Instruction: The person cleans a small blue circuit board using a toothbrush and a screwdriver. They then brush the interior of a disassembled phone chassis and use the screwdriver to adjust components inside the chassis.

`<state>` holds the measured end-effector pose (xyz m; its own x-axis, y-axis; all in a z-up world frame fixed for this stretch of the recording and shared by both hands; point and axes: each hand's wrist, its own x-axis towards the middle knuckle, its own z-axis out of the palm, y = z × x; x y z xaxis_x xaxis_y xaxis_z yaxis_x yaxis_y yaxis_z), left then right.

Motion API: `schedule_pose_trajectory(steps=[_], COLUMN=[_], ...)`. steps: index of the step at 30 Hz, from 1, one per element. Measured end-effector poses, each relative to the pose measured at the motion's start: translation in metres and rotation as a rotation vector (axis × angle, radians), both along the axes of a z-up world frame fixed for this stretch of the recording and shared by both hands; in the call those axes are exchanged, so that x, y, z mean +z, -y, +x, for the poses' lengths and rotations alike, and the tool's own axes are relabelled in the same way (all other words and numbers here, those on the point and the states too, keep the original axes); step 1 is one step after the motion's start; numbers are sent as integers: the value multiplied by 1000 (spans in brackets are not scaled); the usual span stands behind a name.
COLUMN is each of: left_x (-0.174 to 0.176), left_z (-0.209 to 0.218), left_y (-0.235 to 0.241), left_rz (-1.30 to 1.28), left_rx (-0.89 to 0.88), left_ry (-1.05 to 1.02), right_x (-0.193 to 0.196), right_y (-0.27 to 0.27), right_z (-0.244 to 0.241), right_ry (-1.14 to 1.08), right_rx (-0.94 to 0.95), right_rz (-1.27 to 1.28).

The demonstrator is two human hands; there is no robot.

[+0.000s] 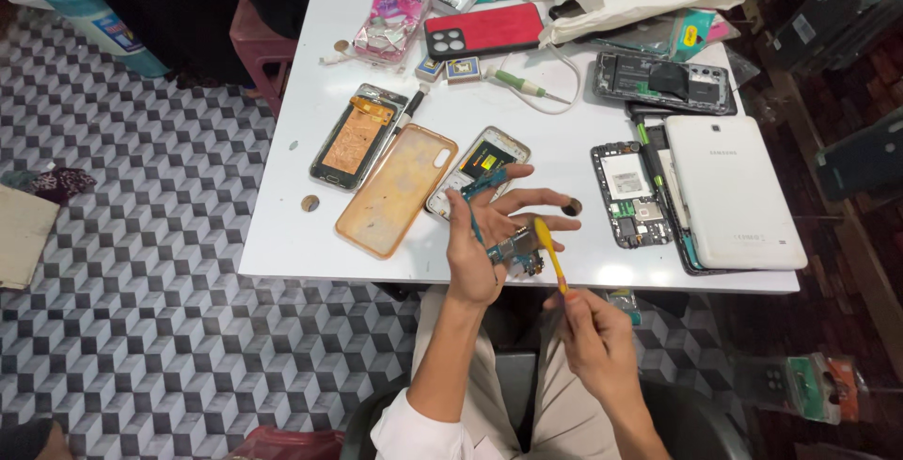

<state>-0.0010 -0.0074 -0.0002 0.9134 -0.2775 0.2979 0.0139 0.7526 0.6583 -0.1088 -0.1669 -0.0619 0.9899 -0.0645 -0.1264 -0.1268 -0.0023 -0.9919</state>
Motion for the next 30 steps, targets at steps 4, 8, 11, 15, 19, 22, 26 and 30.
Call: schedule_pose_trajectory(steps=[4,8,11,15,19,22,26,30], left_x=[0,-2,0,-2,-1,-2,0,-1], left_z=[2,0,0,0,4,5,6,6], left_y=[-1,-1,-3,-6,-7,-7,-9,-9], left_rz=[-13,3,-82,-148,-228,-252,-292,-265], left_rx=[0,7,-15,-6,5,25,25,23], left_ry=[17,49,4,-95,-172,-245,-239,-228], right_x=[3,3,2,-5,-4,1,16,24], right_y=[-1,-1,-1,-4,-9,-13,-18,-18], right_z=[0,-2,-1,-6,-6,-5,-9,-5], right_ry=[162,16,63,25,144,41,113,137], right_rx=[120,10,99,5,157,33,62,19], right_rz=[-46,-26,-50,-72,-67,-146,-230,-237])
